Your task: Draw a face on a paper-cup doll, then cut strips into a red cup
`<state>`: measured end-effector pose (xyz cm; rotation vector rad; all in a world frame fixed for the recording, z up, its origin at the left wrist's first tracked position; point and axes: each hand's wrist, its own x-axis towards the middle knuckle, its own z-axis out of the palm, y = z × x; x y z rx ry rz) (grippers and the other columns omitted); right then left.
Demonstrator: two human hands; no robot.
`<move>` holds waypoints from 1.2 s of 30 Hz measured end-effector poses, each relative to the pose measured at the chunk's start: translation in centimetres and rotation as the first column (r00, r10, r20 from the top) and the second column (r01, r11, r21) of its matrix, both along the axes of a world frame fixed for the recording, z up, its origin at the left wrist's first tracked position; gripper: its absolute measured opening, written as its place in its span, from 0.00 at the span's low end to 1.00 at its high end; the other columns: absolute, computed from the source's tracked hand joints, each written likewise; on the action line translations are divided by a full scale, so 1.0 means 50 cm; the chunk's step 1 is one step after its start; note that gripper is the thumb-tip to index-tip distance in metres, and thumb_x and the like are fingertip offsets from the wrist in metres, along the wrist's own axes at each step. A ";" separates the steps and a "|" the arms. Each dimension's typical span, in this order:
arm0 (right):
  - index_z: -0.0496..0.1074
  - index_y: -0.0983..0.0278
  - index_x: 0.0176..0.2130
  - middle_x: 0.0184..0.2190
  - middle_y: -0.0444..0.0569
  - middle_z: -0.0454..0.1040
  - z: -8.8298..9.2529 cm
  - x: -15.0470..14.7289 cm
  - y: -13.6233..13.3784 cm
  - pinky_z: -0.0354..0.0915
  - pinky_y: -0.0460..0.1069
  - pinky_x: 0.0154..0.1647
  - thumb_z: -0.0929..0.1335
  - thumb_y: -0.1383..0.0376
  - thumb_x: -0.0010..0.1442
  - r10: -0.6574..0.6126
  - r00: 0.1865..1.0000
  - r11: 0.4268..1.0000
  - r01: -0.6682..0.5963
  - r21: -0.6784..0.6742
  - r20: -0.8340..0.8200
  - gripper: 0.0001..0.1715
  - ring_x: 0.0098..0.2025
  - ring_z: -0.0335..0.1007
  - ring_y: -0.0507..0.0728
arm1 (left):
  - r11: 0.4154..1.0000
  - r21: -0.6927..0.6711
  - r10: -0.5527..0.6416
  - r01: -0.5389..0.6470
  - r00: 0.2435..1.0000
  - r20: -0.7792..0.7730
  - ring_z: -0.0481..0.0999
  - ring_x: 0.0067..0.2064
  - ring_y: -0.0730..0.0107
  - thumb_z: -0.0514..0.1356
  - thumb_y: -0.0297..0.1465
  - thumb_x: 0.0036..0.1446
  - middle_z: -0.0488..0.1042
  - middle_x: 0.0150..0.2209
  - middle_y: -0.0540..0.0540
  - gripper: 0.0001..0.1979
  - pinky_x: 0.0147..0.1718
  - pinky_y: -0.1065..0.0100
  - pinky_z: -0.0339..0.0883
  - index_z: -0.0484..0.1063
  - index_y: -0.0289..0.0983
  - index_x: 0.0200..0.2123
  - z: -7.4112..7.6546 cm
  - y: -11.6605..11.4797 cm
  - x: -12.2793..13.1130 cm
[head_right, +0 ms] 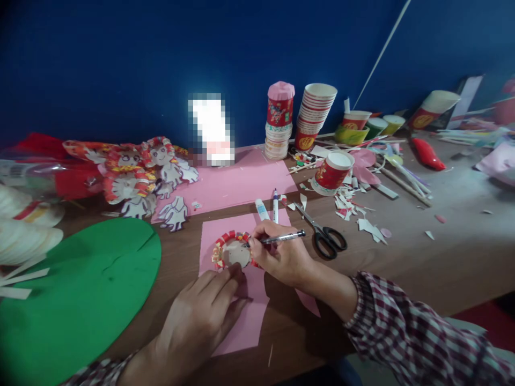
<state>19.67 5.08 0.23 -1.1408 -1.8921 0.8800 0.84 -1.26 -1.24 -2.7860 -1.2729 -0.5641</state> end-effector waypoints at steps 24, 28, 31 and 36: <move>0.67 0.65 0.30 0.20 0.43 0.69 0.008 -0.003 -0.001 0.59 0.44 0.22 0.63 0.67 0.59 -0.015 0.989 0.998 0.007 0.058 0.148 0.06 0.21 0.61 0.49 | 1.000 0.001 0.010 -0.010 1.000 -0.005 0.74 0.36 0.59 0.60 0.32 0.54 0.77 0.42 0.40 0.12 0.30 0.59 0.73 0.73 0.31 0.40 0.002 0.002 0.001; 0.67 0.65 0.30 0.20 0.43 0.69 0.006 -0.004 -0.001 0.59 0.44 0.23 0.63 0.67 0.58 -0.023 0.987 0.998 0.012 0.068 0.161 0.06 0.21 0.61 0.49 | 1.000 -0.007 0.008 -0.008 1.000 -0.008 0.74 0.37 0.59 0.59 0.32 0.55 0.76 0.42 0.41 0.12 0.30 0.59 0.73 0.73 0.32 0.41 0.002 0.002 0.000; 0.68 0.65 0.31 0.20 0.43 0.69 0.004 -0.003 -0.002 0.59 0.44 0.23 0.63 0.67 0.59 -0.011 0.988 0.998 0.002 0.057 0.154 0.06 0.20 0.61 0.49 | 1.000 0.001 0.006 -0.006 1.000 -0.010 0.74 0.37 0.59 0.59 0.33 0.55 0.76 0.42 0.41 0.13 0.31 0.59 0.73 0.72 0.32 0.41 0.002 0.002 -0.002; 0.67 0.65 0.30 0.20 0.42 0.69 0.005 -0.004 -0.003 0.58 0.44 0.23 0.63 0.67 0.58 -0.019 0.989 0.999 0.012 0.050 0.144 0.06 0.20 0.61 0.48 | 1.000 0.006 0.009 -0.009 1.000 -0.018 0.74 0.38 0.59 0.57 0.34 0.57 0.76 0.43 0.40 0.13 0.31 0.60 0.72 0.72 0.32 0.42 0.002 0.000 0.000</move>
